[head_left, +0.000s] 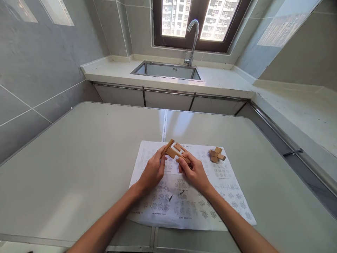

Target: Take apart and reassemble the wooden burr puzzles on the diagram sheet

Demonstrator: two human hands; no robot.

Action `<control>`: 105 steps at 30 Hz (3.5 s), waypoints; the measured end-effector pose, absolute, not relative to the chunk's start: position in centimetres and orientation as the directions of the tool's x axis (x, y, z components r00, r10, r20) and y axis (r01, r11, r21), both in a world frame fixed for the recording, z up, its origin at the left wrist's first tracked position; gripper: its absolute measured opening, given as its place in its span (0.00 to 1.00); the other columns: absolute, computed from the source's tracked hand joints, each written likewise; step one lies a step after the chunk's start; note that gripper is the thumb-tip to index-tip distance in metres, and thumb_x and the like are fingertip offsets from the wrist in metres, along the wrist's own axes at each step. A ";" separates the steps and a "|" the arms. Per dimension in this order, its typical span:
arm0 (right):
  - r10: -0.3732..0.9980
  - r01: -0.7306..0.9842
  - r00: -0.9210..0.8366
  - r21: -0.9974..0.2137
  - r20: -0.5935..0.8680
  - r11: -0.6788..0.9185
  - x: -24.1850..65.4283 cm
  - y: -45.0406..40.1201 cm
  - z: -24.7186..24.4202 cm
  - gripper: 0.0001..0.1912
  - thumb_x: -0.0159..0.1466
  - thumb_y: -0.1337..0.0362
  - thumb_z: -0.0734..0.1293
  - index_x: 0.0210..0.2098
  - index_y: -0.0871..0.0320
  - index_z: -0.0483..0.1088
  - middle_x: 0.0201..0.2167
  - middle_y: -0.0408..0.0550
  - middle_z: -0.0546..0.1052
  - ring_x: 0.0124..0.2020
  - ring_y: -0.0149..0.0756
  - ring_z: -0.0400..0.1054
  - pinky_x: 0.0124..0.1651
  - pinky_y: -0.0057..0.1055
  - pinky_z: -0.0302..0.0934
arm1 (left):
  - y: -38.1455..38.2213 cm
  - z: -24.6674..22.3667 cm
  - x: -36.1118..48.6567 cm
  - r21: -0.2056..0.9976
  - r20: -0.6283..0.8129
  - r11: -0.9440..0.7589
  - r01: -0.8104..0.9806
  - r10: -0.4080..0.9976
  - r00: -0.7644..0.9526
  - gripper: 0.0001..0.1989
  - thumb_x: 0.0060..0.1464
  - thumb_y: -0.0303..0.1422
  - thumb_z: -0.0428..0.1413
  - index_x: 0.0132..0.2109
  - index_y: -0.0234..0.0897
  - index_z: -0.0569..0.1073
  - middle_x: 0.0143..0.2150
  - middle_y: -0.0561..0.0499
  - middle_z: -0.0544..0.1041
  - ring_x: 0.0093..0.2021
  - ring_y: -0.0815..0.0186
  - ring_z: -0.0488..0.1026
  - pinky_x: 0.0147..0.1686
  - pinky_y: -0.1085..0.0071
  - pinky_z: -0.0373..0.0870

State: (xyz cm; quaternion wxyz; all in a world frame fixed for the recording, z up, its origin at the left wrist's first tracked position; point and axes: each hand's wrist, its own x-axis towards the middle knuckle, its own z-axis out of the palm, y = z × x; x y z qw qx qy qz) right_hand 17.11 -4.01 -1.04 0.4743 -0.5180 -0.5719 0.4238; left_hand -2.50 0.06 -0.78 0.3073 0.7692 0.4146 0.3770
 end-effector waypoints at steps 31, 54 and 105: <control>0.994 0.256 -0.085 -0.963 0.063 0.083 17.0 -4.1 -0.8 0.20 0.74 0.46 0.62 0.33 0.53 0.67 0.18 0.39 0.68 0.19 0.33 0.58 0.25 0.31 0.51 | 0.5 -0.6 -2.8 0.711 0.422 -0.602 0.363 0.779 0.464 0.25 0.75 0.29 0.42 0.74 0.44 0.61 0.70 0.46 0.72 0.68 0.60 0.71 0.68 0.57 0.71; 0.995 0.283 -0.079 -0.955 0.066 0.086 17.1 -4.2 -0.6 0.21 0.74 0.45 0.61 0.34 0.55 0.69 0.19 0.38 0.68 0.20 0.31 0.58 0.26 0.29 0.52 | 0.0 -0.3 -2.9 0.739 0.388 -0.589 0.326 0.769 0.509 0.26 0.74 0.29 0.43 0.75 0.46 0.60 0.69 0.47 0.73 0.66 0.58 0.74 0.66 0.57 0.74; 0.997 0.308 0.001 -0.949 0.073 0.069 16.4 -4.6 -1.4 0.21 0.76 0.45 0.58 0.37 0.53 0.68 0.20 0.38 0.64 0.21 0.34 0.57 0.27 0.31 0.52 | -0.3 -1.1 -2.2 0.742 0.427 -0.600 0.298 0.766 0.480 0.27 0.75 0.30 0.45 0.76 0.46 0.58 0.73 0.48 0.68 0.70 0.59 0.71 0.69 0.56 0.72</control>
